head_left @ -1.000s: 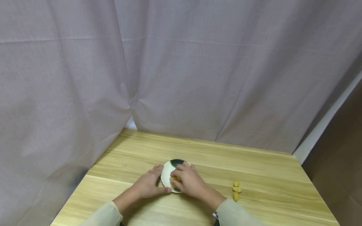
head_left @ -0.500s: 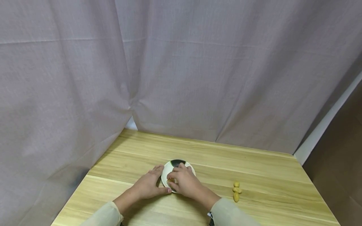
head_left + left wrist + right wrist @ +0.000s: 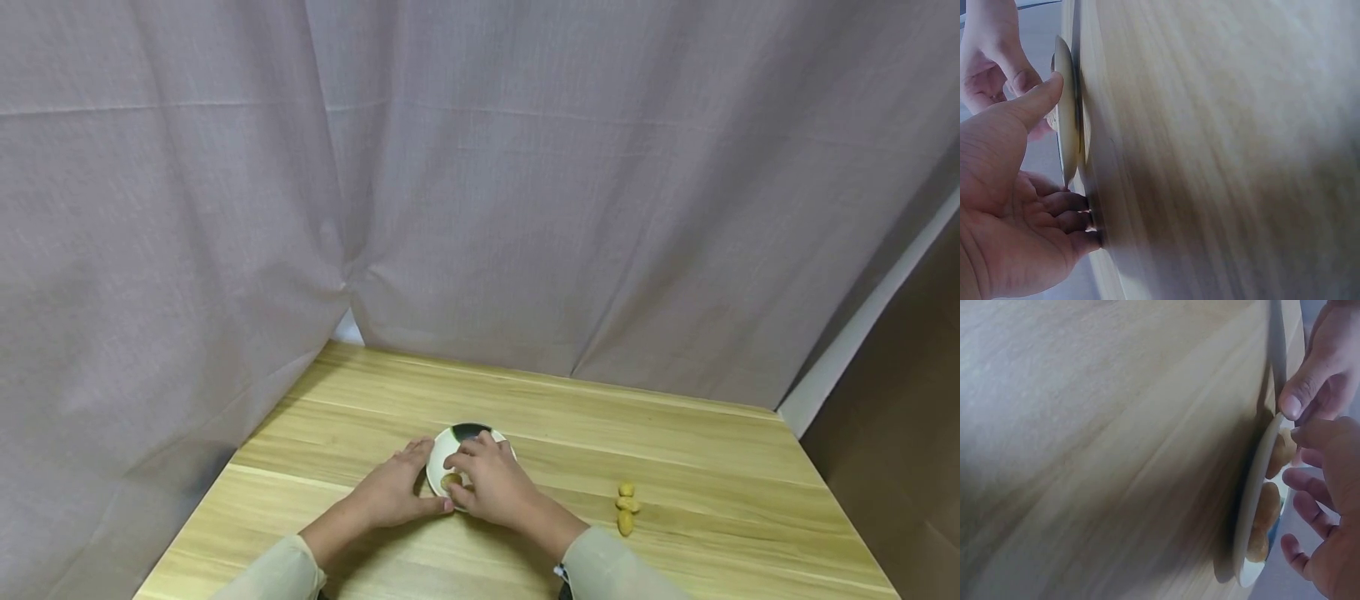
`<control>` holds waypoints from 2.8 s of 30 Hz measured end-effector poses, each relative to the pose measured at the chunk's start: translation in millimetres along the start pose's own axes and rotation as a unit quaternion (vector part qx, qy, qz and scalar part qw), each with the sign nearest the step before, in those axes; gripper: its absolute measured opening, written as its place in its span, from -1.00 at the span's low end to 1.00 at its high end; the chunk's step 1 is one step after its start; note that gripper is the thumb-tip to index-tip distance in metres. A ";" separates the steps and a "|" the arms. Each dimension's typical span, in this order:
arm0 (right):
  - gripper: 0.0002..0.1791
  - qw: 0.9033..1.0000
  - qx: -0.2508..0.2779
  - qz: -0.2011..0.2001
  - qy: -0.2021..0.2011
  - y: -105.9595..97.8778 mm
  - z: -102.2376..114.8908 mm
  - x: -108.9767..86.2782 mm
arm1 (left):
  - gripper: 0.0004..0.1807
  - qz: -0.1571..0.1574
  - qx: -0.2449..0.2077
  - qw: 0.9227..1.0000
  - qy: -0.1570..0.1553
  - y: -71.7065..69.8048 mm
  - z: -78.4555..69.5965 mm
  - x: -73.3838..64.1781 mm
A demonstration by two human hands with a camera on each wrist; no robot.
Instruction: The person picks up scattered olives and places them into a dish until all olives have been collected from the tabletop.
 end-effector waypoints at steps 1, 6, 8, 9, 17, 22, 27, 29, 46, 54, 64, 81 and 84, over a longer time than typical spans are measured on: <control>-0.73 1.000 -0.001 -0.002 -0.001 -1.8 -0.1 -0.6 | 0.32 0.000 0.000 1.000 0.000 -0.6 -0.5 -0.3; -0.70 1.000 0.014 -0.002 0.005 -12.4 -1.7 -5.1 | 0.29 -0.002 -0.002 1.000 0.004 -2.4 -2.3 -0.3; -0.70 1.000 0.019 -0.004 0.009 -16.5 -2.9 -8.4 | 0.28 -0.004 -0.002 1.000 0.007 -2.5 -3.0 -0.4; -0.70 1.000 0.018 -0.005 0.010 -18.1 -4.1 -10.4 | 0.28 -0.006 -0.002 1.000 0.007 -2.6 -3.4 -0.4; -0.64 0.999 0.008 -0.028 0.025 -34.7 -17.6 -34.1 | 0.30 -0.019 -0.003 1.000 0.012 -0.7 -2.6 -0.4; -0.60 0.998 -0.011 -0.047 0.040 -46.9 -29.8 -52.2 | 0.33 -0.013 -0.008 1.000 0.007 -2.3 -3.2 -1.4; -0.60 0.996 -0.023 -0.063 0.055 -56.8 -41.4 -70.8 | 0.32 -0.010 -0.007 1.000 0.007 -3.0 -3.2 -2.1; -0.59 0.996 -0.024 -0.067 0.062 -60.9 -45.4 -77.6 | 0.32 -0.011 -0.006 1.000 0.006 -3.2 -2.7 -2.5; -0.54 0.989 -0.041 -0.089 0.107 -86.9 -90.0 -136.6 | 0.31 -0.003 -0.012 1.000 0.005 0.1 -0.2 -2.2; -0.50 0.987 -0.047 -0.070 0.138 -92.1 -110.1 -153.3 | 0.31 -0.003 -0.018 1.000 0.009 0.8 0.6 -0.9; -0.52 0.985 -0.050 -0.045 0.161 -89.9 -129.1 -163.9 | 0.34 -0.002 -0.012 1.000 0.000 1.9 2.3 -0.6; -0.74 0.979 -0.068 -0.021 0.192 -80.5 -139.9 -170.9 | 0.30 -0.012 -0.013 1.000 0.010 1.1 0.0 -3.3; -0.76 0.979 -0.067 -0.028 0.188 -78.5 -138.4 -170.3 | 0.30 -0.009 -0.014 1.000 0.008 2.3 0.1 -3.9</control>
Point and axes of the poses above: each hand's wrist, its own x-axis towards the middle knuckle, its own y-axis out of the palm, z = x × y, the point moved 1 cm from there along x, towards the middle knuckle, and after that the axes turned 7 degrees about x, right-handed, at the moved point
